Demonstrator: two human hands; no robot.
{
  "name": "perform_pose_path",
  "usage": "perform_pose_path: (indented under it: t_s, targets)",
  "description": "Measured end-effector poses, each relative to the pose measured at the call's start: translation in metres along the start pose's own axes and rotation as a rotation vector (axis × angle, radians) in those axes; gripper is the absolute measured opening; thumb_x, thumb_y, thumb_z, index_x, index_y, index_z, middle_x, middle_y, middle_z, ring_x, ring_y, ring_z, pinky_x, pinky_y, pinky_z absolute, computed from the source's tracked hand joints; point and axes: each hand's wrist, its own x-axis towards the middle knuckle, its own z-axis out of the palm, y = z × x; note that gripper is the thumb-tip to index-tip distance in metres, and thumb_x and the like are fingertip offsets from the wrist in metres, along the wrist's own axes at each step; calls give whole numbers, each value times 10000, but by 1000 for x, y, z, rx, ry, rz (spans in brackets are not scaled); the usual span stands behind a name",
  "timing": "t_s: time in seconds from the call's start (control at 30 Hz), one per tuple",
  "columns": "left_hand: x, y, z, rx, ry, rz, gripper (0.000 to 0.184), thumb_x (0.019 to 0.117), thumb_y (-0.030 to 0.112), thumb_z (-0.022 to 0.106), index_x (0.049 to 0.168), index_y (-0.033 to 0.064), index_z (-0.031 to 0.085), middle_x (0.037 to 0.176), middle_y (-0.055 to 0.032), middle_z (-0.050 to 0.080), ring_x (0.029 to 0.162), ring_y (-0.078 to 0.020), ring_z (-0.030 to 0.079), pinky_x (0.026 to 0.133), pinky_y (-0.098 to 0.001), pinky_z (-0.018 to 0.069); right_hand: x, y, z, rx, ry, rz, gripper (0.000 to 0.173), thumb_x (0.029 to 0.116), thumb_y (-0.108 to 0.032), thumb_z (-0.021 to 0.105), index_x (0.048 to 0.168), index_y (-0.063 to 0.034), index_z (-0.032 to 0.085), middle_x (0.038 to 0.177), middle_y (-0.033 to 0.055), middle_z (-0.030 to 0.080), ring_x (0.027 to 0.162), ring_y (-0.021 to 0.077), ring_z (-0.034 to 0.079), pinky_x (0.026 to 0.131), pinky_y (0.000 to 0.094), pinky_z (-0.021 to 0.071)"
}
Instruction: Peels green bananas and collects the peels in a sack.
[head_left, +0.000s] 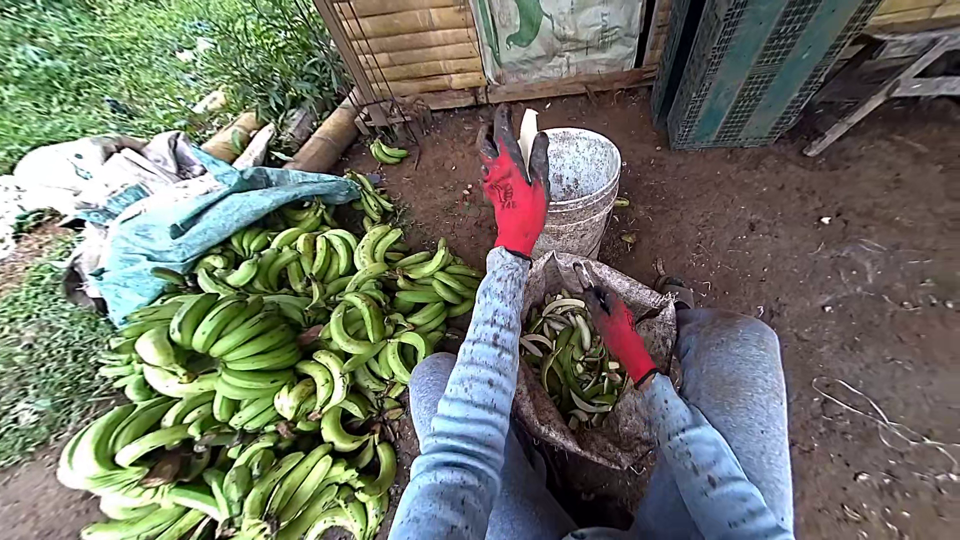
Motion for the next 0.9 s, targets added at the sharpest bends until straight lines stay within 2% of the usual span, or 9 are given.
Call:
perform_pose_path:
  t_s: [0.07, 0.17, 0.27, 0.33, 0.4, 0.57, 0.67, 0.8, 0.9]
  targets:
    - [-46, -22, 26, -10, -222, -29, 517, 1042, 309, 551, 1492, 65, 483, 1440, -214, 541, 1300, -334, 555, 1079, -483, 468, 1, -1, -10, 89, 72, 7, 497, 1079, -389, 515, 1411, -20, 539, 1161, 231, 678, 1052, 353, 664, 962, 549, 507]
    - [-153, -83, 65, 222, -794, -275, 379, 1029, 277, 577, 1279, -6, 619, 1247, -256, 644, 1191, -404, 618, 1026, -587, 480, -5, -4, -20, 179, 106, 35, 450, 1066, -299, 562, 1421, -23, 529, 1149, 223, 673, 998, 322, 667, 914, 509, 527]
    - [-231, -113, 98, 611, -1257, -476, 637, 932, 391, 658, 1389, -39, 550, 1412, -303, 539, 1324, -478, 507, 1051, -672, 416, -11, -9, -26, 286, 91, 57, 400, 1059, -230, 570, 1397, -18, 551, 1160, 182, 670, 986, 241, 658, 880, 421, 538]
    - [-258, -122, 114, 709, -1229, -478, 924, 825, 481, 740, 1523, -19, 397, 1509, -332, 411, 1373, -523, 415, 1073, -693, 369, -14, -12, -28, 333, 86, 40, 394, 1052, -216, 577, 1389, -12, 559, 1129, 167, 673, 942, 213, 660, 841, 391, 549]
    - [-264, -125, 123, 746, -1208, -448, 977, 798, 481, 756, 1567, 41, 347, 1526, -312, 404, 1374, -514, 418, 1065, -682, 379, -17, -16, -28, 346, 66, 23, 367, 1055, -203, 571, 1361, -2, 578, 1096, 155, 676, 898, 196, 670, 810, 374, 569]
    - [-244, -122, 106, 603, -1171, -483, 738, 878, 381, 704, 1438, -50, 490, 1433, -323, 499, 1315, -482, 504, 1052, -643, 426, -18, -13, -28, 213, -12, 56, 355, 1076, -248, 529, 1340, -18, 585, 1052, 145, 687, 866, 210, 679, 804, 398, 569]
    - [-228, -120, 72, 383, -931, -522, 653, 949, 314, 676, 1435, -75, 480, 1416, -314, 524, 1336, -438, 513, 1128, -567, 395, -15, -9, -24, 75, -47, 76, 465, 1051, -340, 582, 1379, -14, 524, 1103, 183, 674, 966, 275, 661, 896, 467, 523]
    - [-240, -127, 37, 228, -554, -566, 645, 940, 226, 711, 1434, -110, 469, 1370, -322, 568, 1327, -416, 536, 1161, -513, 375, -11, 8, 1, -78, -185, 145, 476, 1089, -359, 481, 1431, -28, 502, 1207, 202, 670, 1090, 312, 667, 982, 506, 506]
    - [-262, -133, 38, 250, -500, -716, 631, 936, 318, 730, 1428, -23, 530, 1362, -247, 606, 1305, -355, 568, 1147, -495, 396, -16, 41, 36, -168, -337, 290, 486, 1103, -373, 426, 1394, 1, 534, 1229, 228, 653, 1117, 337, 657, 986, 515, 500]
